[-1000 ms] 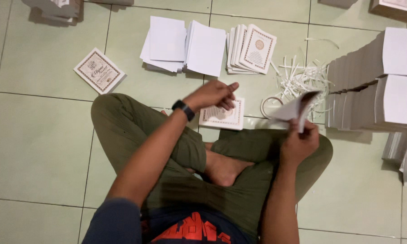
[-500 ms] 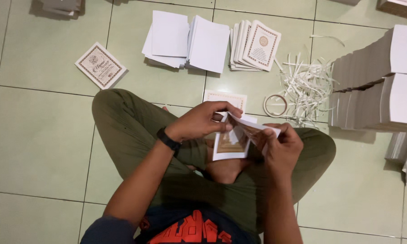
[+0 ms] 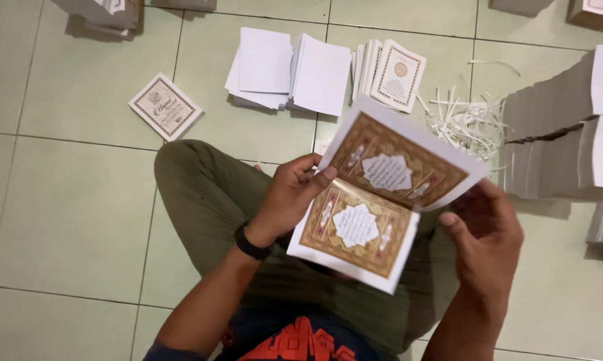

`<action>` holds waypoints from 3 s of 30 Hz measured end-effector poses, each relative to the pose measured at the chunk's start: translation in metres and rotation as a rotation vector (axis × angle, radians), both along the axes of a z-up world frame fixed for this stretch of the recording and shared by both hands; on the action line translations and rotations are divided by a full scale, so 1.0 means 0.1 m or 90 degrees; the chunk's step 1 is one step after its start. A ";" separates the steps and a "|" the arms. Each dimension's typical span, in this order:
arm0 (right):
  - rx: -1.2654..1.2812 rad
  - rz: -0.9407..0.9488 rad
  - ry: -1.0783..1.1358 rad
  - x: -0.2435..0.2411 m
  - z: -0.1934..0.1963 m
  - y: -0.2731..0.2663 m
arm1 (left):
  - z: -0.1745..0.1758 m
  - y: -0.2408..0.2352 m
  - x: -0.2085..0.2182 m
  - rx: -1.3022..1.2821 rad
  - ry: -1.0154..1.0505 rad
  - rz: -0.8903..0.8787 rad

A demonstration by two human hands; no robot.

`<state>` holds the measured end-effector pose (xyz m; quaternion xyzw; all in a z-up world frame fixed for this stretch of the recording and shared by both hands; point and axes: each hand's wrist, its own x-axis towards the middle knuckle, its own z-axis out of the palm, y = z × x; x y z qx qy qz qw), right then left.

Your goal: The person sits on the floor and assembles small booklets by hand. They place a printed cover sheet over a stack of white pages, fold the cover to enclose the pages, and then secure the spine with a roll of clear adhesive tape. The finished booklets are placed into a pile on the floor.

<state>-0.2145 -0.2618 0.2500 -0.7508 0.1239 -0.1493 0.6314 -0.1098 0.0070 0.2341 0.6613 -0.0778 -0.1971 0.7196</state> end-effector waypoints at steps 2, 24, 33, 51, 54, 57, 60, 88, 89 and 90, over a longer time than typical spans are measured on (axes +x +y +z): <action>0.024 0.027 0.037 -0.03 -0.06 0.13 | 0.02 0.01 -0.07 0.009 0.020 0.023; 0.215 -0.080 0.162 0.05 -0.04 0.20 | 0.03 0.08 -0.48 -0.063 0.159 -0.041; 0.248 -0.055 0.164 0.10 0.00 0.18 | 0.12 0.07 -0.47 -0.087 0.090 -0.050; 0.278 -0.020 0.136 0.23 0.04 0.25 | 0.07 0.12 -0.49 -0.093 0.133 -0.026; 0.278 -0.003 0.132 0.23 0.01 0.22 | 0.03 0.12 -0.50 -0.088 0.136 -0.029; 0.276 -0.004 0.131 0.24 0.01 0.21 | 0.07 0.12 -0.49 -0.081 0.130 -0.025; 0.296 -0.020 0.136 0.22 0.03 0.22 | -0.01 0.14 -0.54 -0.092 0.143 -0.035; 0.274 -0.014 0.127 0.15 0.13 0.21 | 0.02 0.11 -0.60 -0.150 0.163 -0.043; 0.276 -0.014 0.126 0.15 0.10 0.20 | -0.01 0.11 -0.61 -0.150 0.158 -0.041; 0.277 -0.013 0.124 0.15 0.08 0.19 | -0.03 0.11 -0.62 -0.151 0.153 -0.039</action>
